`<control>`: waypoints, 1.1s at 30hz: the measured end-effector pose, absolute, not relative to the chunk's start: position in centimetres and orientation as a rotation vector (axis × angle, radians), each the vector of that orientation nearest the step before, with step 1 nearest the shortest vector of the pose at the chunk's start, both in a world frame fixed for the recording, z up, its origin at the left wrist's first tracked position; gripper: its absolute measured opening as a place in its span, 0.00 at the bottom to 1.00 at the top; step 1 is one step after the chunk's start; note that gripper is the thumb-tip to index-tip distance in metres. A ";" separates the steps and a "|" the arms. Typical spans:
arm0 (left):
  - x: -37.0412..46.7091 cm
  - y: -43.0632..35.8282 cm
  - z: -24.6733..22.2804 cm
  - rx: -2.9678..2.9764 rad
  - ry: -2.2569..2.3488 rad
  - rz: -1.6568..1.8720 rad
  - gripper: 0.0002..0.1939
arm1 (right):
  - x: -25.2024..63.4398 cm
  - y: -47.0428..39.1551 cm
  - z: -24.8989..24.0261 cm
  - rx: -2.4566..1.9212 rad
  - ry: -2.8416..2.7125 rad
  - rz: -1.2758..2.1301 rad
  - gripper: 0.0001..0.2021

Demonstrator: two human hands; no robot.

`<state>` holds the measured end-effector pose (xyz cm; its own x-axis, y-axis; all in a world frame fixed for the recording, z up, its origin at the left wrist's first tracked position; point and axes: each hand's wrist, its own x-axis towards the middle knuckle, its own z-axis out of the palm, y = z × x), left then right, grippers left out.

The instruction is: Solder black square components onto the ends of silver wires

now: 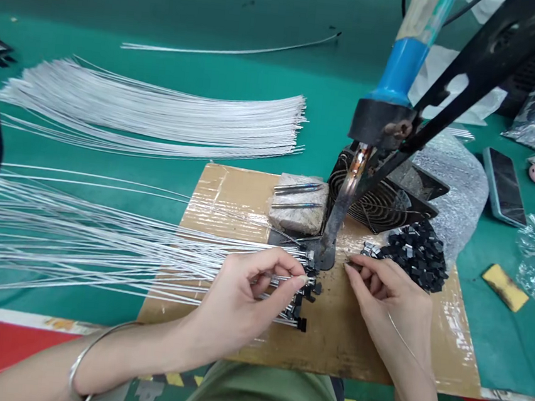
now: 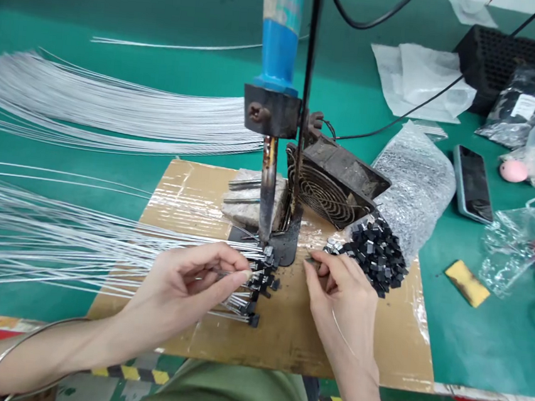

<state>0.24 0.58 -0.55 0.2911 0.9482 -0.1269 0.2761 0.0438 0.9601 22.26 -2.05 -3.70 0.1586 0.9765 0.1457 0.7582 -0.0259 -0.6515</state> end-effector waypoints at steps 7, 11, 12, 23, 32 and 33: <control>0.3 1.0 -0.1 1.470 1.195 0.807 0.07 | 22.0 -2.6 -4.0 -1.917 -1.621 0.405 0.09; 0.3 1.0 -0.1 1.476 1.182 0.812 0.07 | 21.9 -3.7 -4.2 -1.987 -1.412 0.550 0.13; 0.3 1.0 -0.1 1.482 1.180 0.812 0.07 | 21.9 -4.0 -4.1 -1.984 -1.337 0.581 0.15; 0.3 1.0 0.5 1.488 1.237 0.723 0.09 | 19.3 -4.7 -2.0 -1.619 -0.885 0.775 0.06; 0.4 1.2 1.2 1.416 1.247 0.662 0.09 | 17.3 -4.1 -1.7 -1.456 -0.871 1.047 0.01; 0.5 1.3 1.2 1.402 1.240 0.660 0.09 | 17.1 -4.0 -1.6 -1.428 -0.850 1.069 0.01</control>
